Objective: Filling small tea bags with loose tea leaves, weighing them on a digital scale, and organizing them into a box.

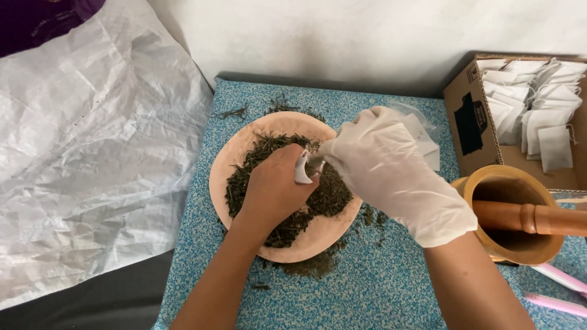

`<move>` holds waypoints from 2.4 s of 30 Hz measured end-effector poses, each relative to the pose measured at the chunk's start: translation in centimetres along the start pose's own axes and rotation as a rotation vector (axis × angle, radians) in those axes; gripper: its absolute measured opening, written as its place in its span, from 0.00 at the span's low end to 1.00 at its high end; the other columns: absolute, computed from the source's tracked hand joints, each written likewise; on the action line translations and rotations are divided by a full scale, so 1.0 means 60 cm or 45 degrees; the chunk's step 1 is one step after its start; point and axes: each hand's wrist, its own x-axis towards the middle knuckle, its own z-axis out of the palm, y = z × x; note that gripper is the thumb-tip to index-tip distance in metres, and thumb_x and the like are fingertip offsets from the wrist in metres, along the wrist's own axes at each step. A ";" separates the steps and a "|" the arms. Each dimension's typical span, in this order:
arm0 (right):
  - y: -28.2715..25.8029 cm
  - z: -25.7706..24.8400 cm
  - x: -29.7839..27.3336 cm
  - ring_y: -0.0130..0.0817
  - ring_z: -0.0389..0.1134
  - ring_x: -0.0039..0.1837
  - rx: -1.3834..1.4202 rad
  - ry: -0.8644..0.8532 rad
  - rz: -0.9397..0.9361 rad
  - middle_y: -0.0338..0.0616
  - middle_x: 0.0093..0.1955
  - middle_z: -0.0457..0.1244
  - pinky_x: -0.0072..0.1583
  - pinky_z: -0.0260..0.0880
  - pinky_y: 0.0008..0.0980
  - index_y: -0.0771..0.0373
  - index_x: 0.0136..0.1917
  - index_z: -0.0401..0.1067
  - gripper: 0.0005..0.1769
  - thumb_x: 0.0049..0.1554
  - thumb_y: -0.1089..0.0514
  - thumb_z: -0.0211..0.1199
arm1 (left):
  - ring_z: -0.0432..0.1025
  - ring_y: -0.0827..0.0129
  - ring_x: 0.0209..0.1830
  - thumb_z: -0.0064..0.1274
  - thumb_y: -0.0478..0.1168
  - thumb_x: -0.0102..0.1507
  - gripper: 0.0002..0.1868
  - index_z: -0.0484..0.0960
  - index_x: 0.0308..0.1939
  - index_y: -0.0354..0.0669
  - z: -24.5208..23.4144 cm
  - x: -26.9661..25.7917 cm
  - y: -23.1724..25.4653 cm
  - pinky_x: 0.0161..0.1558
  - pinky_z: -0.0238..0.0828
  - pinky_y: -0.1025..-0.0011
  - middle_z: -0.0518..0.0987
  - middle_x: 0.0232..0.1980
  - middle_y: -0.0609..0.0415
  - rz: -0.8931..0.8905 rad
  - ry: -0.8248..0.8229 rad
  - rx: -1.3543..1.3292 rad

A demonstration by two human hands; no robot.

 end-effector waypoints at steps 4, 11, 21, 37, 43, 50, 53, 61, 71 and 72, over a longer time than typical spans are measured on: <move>-0.030 -0.018 0.021 0.43 0.69 0.42 -0.139 -0.212 -0.048 0.33 0.37 0.67 0.46 0.66 0.43 0.34 0.50 0.80 0.16 0.65 0.59 0.59 | 0.69 0.63 0.35 0.59 0.54 0.73 0.18 0.69 0.41 0.50 0.007 -0.004 0.010 0.35 0.66 0.59 0.74 0.37 0.58 -0.005 -0.016 -0.034; -0.034 -0.054 0.015 0.29 0.50 0.36 -0.680 -0.055 -0.015 0.36 0.32 0.52 0.40 0.47 0.34 0.49 0.34 0.62 0.17 0.48 0.74 0.53 | 0.75 0.58 0.48 0.61 0.46 0.69 0.18 0.77 0.60 0.47 0.015 -0.007 0.009 0.48 0.72 0.57 0.80 0.51 0.54 0.151 0.074 -0.284; -0.023 -0.079 0.012 0.33 0.54 0.35 -0.646 0.002 -0.102 0.35 0.31 0.52 0.40 0.53 0.35 0.51 0.32 0.63 0.20 0.48 0.77 0.60 | 0.80 0.58 0.48 0.60 0.46 0.69 0.30 0.71 0.75 0.46 0.014 -0.012 0.020 0.40 0.77 0.58 0.80 0.61 0.53 0.100 0.065 -0.417; 0.016 -0.139 0.002 0.32 0.54 0.38 -0.803 0.082 -0.054 0.36 0.33 0.53 0.46 0.51 0.35 0.48 0.36 0.63 0.16 0.53 0.71 0.56 | 0.79 0.67 0.39 0.67 0.47 0.67 0.20 0.76 0.59 0.56 0.014 -0.010 0.043 0.42 0.82 0.67 0.83 0.46 0.55 -0.095 0.134 -0.732; 0.018 -0.136 0.007 0.35 0.57 0.42 -0.696 0.148 -0.069 0.31 0.35 0.55 0.49 0.53 0.37 0.43 0.35 0.63 0.20 0.52 0.71 0.61 | 0.70 0.71 0.37 0.67 0.48 0.67 0.19 0.72 0.51 0.49 0.010 -0.012 0.045 0.39 0.76 0.69 0.75 0.41 0.58 -0.130 0.134 -0.713; 0.022 -0.129 -0.003 0.32 0.58 0.40 -0.808 -0.188 0.019 0.35 0.36 0.57 0.45 0.54 0.36 0.52 0.46 0.73 0.16 0.61 0.74 0.56 | 0.79 0.68 0.40 0.64 0.49 0.69 0.24 0.76 0.66 0.50 0.002 -0.011 0.029 0.40 0.81 0.68 0.82 0.47 0.54 -0.089 0.233 -0.581; 0.031 -0.043 0.002 0.31 0.65 0.40 -0.556 -0.417 0.105 0.28 0.37 0.62 0.45 0.61 0.35 0.45 0.51 0.77 0.14 0.68 0.67 0.62 | 0.78 0.66 0.38 0.62 0.44 0.72 0.18 0.76 0.65 0.51 -0.005 -0.007 0.014 0.38 0.79 0.67 0.81 0.47 0.54 0.055 0.347 -0.542; 0.025 0.131 -0.020 0.39 0.71 0.43 -0.139 0.174 0.258 0.38 0.39 0.69 0.47 0.68 0.45 0.43 0.63 0.83 0.18 0.65 0.64 0.69 | 0.79 0.28 0.59 0.58 0.39 0.75 0.22 0.73 0.72 0.40 0.012 -0.004 -0.001 0.39 0.85 0.41 0.78 0.63 0.28 0.177 0.440 -0.636; -0.012 0.184 -0.051 0.42 0.78 0.57 0.259 0.022 0.315 0.33 0.55 0.76 0.58 0.74 0.47 0.29 0.73 0.79 0.25 0.65 0.53 0.66 | 0.80 0.31 0.60 0.59 0.40 0.75 0.22 0.75 0.72 0.43 0.023 0.004 -0.019 0.39 0.87 0.44 0.79 0.65 0.31 0.171 0.487 -0.577; -0.015 0.186 -0.056 0.41 0.78 0.60 0.314 -0.035 0.336 0.31 0.58 0.76 0.61 0.75 0.47 0.26 0.74 0.78 0.26 0.66 0.50 0.65 | 0.80 0.30 0.60 0.59 0.41 0.75 0.22 0.75 0.72 0.43 0.024 0.004 -0.020 0.37 0.87 0.44 0.79 0.65 0.30 0.159 0.476 -0.569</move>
